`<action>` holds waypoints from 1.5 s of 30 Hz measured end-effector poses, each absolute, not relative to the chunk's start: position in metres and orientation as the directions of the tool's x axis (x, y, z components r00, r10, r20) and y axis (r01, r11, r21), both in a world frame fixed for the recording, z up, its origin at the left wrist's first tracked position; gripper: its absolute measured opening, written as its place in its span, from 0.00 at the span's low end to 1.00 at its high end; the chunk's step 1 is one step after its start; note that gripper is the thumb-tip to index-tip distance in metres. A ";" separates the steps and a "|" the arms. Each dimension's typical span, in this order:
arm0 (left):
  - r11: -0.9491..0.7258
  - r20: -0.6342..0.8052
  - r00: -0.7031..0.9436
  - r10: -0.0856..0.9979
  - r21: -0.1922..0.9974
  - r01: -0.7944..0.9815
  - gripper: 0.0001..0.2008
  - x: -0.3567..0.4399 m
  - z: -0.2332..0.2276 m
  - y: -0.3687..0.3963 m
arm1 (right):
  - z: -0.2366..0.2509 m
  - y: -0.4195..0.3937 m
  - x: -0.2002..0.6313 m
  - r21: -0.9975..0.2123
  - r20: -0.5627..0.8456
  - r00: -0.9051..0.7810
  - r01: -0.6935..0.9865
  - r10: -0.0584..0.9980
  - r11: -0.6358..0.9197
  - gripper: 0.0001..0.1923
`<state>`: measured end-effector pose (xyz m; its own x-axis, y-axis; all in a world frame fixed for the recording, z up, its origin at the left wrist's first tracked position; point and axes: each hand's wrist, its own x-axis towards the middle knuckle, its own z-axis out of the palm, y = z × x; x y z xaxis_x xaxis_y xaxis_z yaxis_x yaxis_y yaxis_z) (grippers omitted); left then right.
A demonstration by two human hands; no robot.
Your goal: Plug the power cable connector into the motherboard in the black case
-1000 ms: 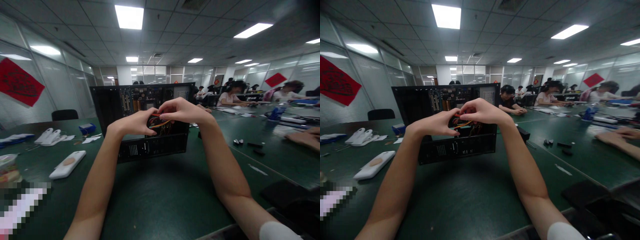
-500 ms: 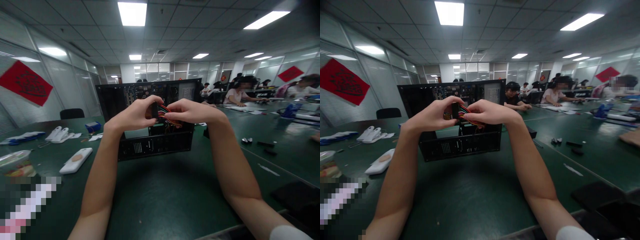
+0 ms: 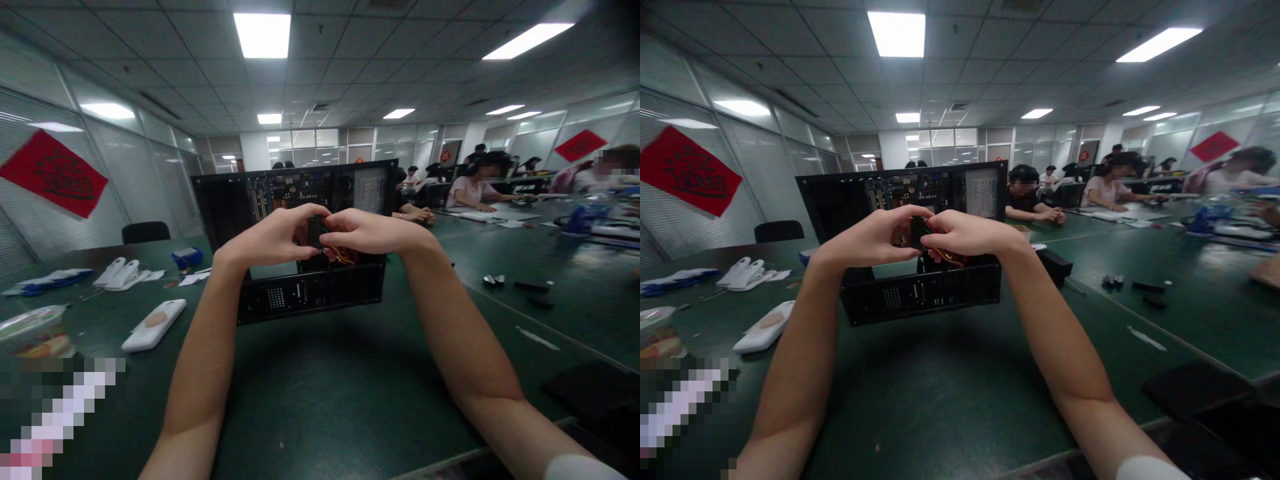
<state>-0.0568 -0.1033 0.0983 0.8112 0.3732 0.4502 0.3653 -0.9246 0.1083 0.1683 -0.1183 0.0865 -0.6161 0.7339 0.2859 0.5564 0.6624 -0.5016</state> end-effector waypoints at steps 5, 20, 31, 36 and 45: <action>-0.941 0.439 0.833 0.337 0.141 0.306 0.29 -0.057 0.100 -0.108 | 0.088 -0.128 0.165 -0.516 0.258 -0.621 0.559 0.740 0.649 0.13; -0.946 0.386 0.864 0.324 0.140 0.293 0.31 -0.062 0.101 -0.107 | 0.091 -0.125 0.166 -0.536 0.231 -0.673 0.515 0.703 0.669 0.17; -0.954 0.381 0.875 0.300 0.108 0.280 0.34 -0.054 0.096 -0.106 | 0.089 -0.134 0.162 -0.434 0.175 -0.677 0.599 0.715 0.673 0.12; -0.951 0.388 0.868 0.309 0.123 0.283 0.32 -0.053 0.096 -0.106 | 0.089 -0.134 0.157 -0.400 0.174 -0.663 0.628 0.728 0.668 0.10; -0.964 0.432 0.863 0.263 0.085 0.252 0.28 -0.049 0.098 -0.111 | 0.093 -0.143 0.154 -0.453 0.158 -0.617 0.648 0.771 0.612 0.05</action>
<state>-0.0492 -0.1109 0.0977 0.8628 0.2631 0.4317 0.2517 -0.9641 0.0847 0.1537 -0.1427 0.0927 -0.6170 0.7710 0.1578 0.6485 0.6117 -0.4531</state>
